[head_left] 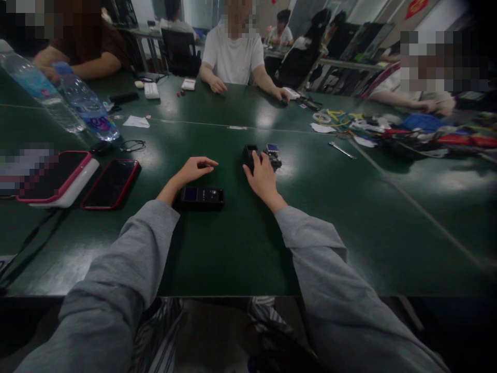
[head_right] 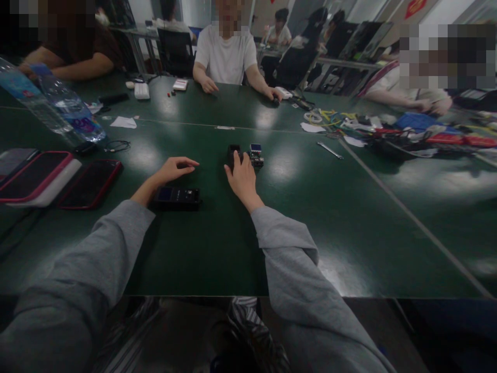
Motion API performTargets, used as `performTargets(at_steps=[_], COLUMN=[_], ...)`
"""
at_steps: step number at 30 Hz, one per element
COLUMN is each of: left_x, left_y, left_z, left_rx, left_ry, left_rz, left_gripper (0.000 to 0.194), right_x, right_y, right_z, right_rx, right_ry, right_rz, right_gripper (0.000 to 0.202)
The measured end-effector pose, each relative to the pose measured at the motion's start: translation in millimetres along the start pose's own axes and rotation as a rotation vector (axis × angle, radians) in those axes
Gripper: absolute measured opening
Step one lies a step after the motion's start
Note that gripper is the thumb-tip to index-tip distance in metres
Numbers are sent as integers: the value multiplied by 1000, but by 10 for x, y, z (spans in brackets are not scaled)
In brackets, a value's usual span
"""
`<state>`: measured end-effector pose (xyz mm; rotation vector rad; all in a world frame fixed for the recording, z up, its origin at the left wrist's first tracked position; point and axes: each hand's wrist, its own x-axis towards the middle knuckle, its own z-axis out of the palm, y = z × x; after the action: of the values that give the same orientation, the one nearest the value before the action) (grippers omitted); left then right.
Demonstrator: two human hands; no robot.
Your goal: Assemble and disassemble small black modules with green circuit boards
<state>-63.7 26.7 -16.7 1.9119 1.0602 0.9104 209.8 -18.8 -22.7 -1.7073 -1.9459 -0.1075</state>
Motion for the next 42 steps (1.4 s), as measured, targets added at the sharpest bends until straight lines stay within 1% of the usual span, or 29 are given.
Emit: performTargets(at_steps=[2,5,7,10,12,15,17,20,23,26,29,31,33,35,38,40,42], left_x=[-5,-7,-3,2,1,-2,0,15,37,58,71,73,70,60,39,27,22], left_y=[6,14,15,10,5,-6,-20,-52,-86,-103,-100,-94,-84,-68,-35,-16,-11], left_z=[1,3,6,11,14,16,15,13,13,5,-22,-43,-59,-65,-57,-44,-27], left_rx=[-8,4,19,2,-36,-94,-123,-163,-209,-257,-298,-321,-354,-385,-374,-333,-280], left_ry=[-1,1,5,18,19,29,56,84,104,172,260,317,368,398,385,358,324], left_rz=[-3,-16,-27,-25,-10,0,-1,9,5,-29,-70,-100,-127,-151,-171,-158,-123], left_gripper=[23,24,24,23,23,24,23,21,22,22,24,24,25,25,24,24,23], right_x=[3,-2,-38,-166,-285,-444,-507,-536,-541,-554,-543,-502,-437,-368,-298,-284,-289], right_y=[1,-45,-137,-383,-584,-833,-924,-961,-957,-967,-964,-920,-831,-713,-561,-516,-517], right_z=[-3,-78,-153,-233,-246,-238,-245,-285,-316,-304,-264,-231,-197,-163,-127,-119,-120], right_rx=[-14,13,89,299,457,608,636,597,511,458,397,316,227,162,136,150,171], right_ry=[44,118,164,202,151,-39,-136,-179,-199,-226,-234,-218,-186,-138,-71,-48,-55], right_rz=[-21,-52,-88,-173,-286,-494,-565,-606,-668,-702,-692,-644,-543,-403,-232,-185,-189], right_gripper=[61,57,50,42,41,47,54,58,50,48,42,40,42,45,49,51,56])
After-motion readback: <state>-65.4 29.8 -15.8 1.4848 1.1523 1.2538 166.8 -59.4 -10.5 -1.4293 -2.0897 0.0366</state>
